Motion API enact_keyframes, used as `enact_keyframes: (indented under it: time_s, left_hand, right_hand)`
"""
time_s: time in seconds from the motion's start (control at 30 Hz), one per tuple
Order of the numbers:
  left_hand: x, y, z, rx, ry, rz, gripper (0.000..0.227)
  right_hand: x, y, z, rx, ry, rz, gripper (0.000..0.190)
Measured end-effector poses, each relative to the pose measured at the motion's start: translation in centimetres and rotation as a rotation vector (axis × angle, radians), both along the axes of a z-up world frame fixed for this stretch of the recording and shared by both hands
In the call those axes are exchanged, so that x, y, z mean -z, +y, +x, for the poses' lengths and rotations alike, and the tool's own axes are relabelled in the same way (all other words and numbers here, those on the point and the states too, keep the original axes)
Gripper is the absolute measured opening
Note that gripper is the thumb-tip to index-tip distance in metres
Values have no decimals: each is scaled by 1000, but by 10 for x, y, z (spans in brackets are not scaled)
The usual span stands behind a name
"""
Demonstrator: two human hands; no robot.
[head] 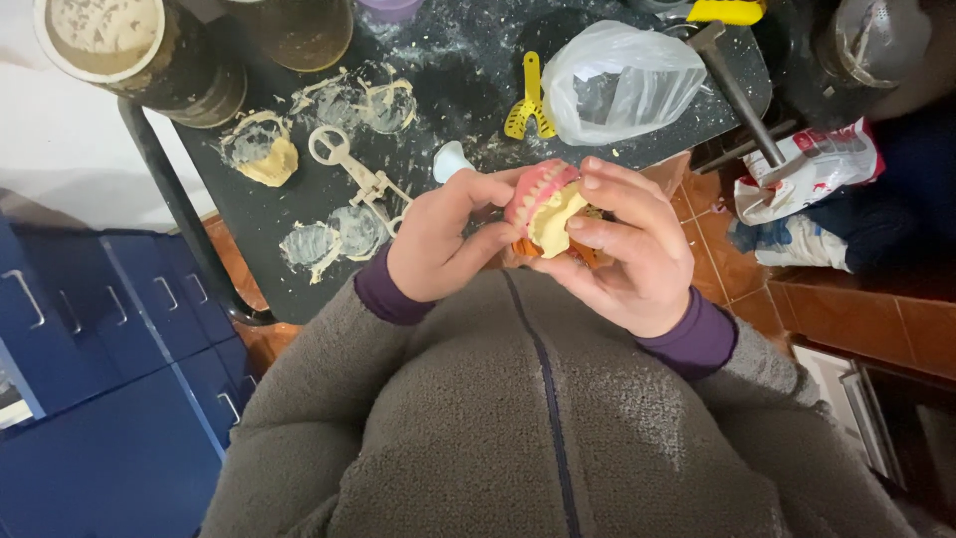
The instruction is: Cleaning and assembling dental plaster models and dentures on a workbench.
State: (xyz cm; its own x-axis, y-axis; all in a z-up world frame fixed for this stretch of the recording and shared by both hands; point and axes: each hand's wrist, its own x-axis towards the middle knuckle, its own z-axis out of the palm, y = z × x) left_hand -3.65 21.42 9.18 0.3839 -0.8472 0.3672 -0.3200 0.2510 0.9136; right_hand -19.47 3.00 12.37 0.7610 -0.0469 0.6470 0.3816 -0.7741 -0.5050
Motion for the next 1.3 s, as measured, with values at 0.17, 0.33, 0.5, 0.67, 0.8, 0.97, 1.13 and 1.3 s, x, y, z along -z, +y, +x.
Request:
enact_keyframes:
  time_s: [0.17, 0.33, 0.5, 0.67, 0.8, 0.97, 1.13, 1.3]
  left_hand:
    - [1, 1, 1, 27, 27, 29, 23]
    - [2, -2, -2, -12, 37, 32, 23]
    - [-8, -1, 2, -28, -7, 59, 22]
    - [-6, -3, 4, 7, 193, 151, 20]
    - [1, -4, 4, 26, 274, 135, 19]
    - [1, -4, 6, 30, 244, 116, 16]
    - [-5, -2, 7, -3, 211, 138, 16]
    - [-6, -1, 10, 30, 236, 100, 15]
  right_hand:
    - [4, 0, -3, -13, -7, -1, 57]
    - [7, 4, -5, 36, 77, 153, 54]
    - [3, 3, -4, 9, 50, 116, 53]
    - [5, 6, -2, 68, 134, 223, 54]
    - [7, 8, -3, 66, 179, 302, 54]
    - [10, 12, -3, 73, 220, 459, 52]
    - [14, 13, -3, 47, 236, 562, 50]
    - [16, 14, -2, 38, 232, 543, 49]
